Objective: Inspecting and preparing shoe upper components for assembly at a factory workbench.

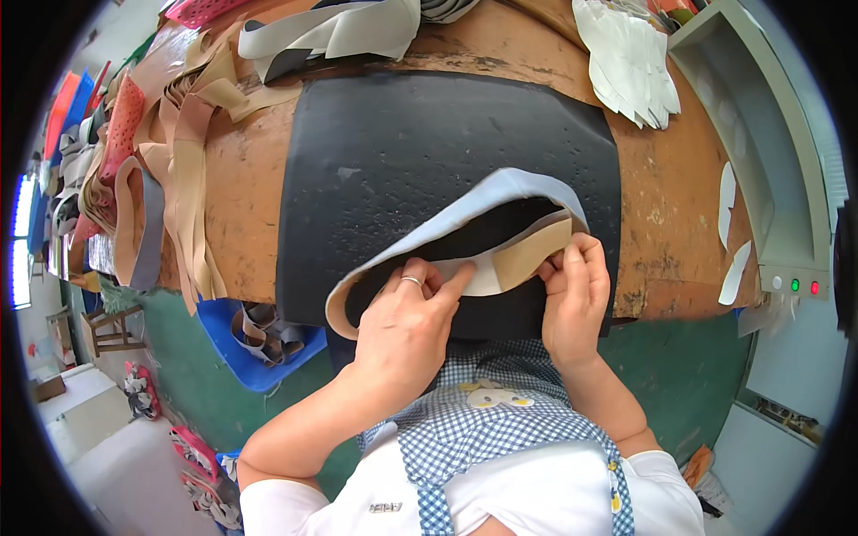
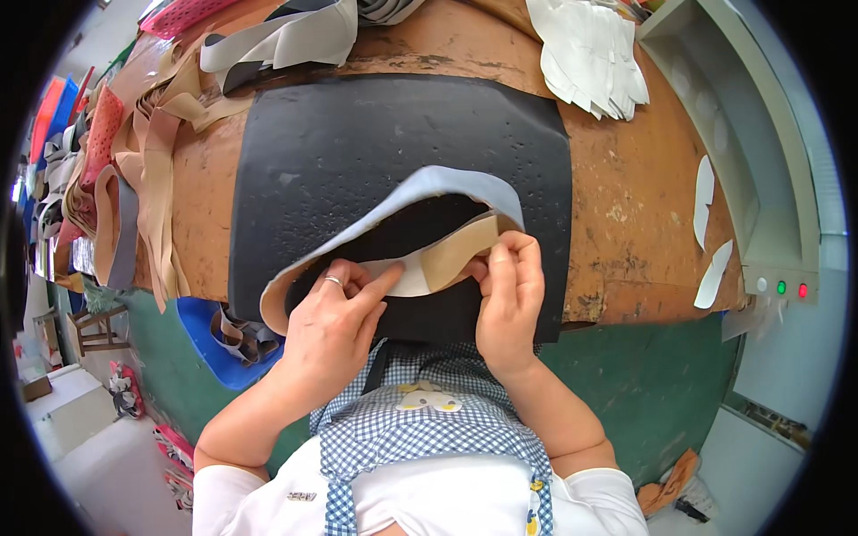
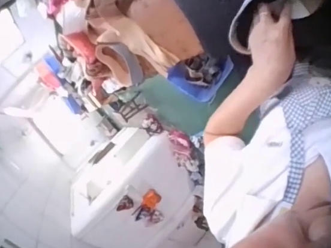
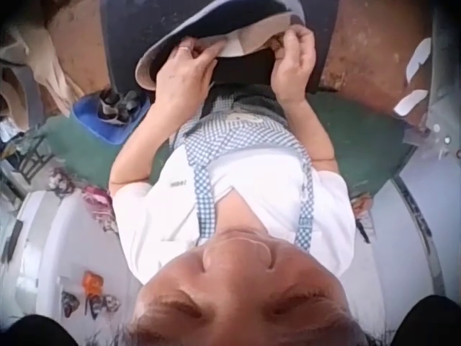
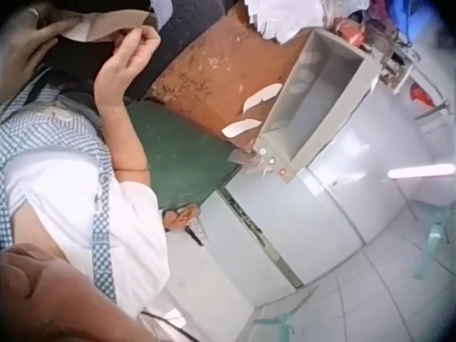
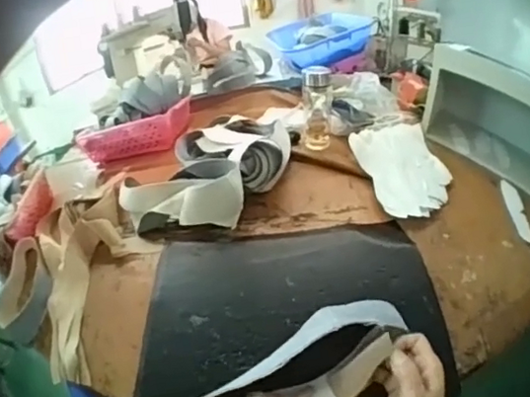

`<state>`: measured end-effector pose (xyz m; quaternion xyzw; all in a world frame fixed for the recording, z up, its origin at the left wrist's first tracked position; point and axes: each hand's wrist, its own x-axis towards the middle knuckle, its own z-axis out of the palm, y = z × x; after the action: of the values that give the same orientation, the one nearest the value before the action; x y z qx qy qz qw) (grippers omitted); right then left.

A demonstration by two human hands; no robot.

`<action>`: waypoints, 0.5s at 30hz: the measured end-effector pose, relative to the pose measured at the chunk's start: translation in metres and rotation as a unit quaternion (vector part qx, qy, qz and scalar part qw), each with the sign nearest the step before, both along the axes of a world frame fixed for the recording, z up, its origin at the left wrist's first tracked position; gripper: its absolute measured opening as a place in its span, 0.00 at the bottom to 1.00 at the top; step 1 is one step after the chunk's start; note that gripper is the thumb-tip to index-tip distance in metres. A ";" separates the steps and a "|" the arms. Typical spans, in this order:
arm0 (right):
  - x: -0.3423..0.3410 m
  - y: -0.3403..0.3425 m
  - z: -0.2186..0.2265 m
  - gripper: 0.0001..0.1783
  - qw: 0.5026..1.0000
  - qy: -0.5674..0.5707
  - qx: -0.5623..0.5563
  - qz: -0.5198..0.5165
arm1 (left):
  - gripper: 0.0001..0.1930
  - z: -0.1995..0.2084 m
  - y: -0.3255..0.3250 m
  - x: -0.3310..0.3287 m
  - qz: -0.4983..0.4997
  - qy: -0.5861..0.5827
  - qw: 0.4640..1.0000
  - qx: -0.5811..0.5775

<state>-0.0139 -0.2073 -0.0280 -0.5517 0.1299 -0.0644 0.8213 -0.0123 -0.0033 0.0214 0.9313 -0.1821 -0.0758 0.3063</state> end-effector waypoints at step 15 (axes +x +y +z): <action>-0.021 0.018 -0.004 0.27 0.740 -0.245 -0.601 0.179 | 0.14 0.009 0.006 0.032 0.132 0.295 0.933 -0.160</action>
<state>-0.0351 -0.1892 -0.0317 -0.9089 -0.2425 -0.1141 0.3196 0.0198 0.0025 0.0304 0.8213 0.0311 -0.2758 0.4984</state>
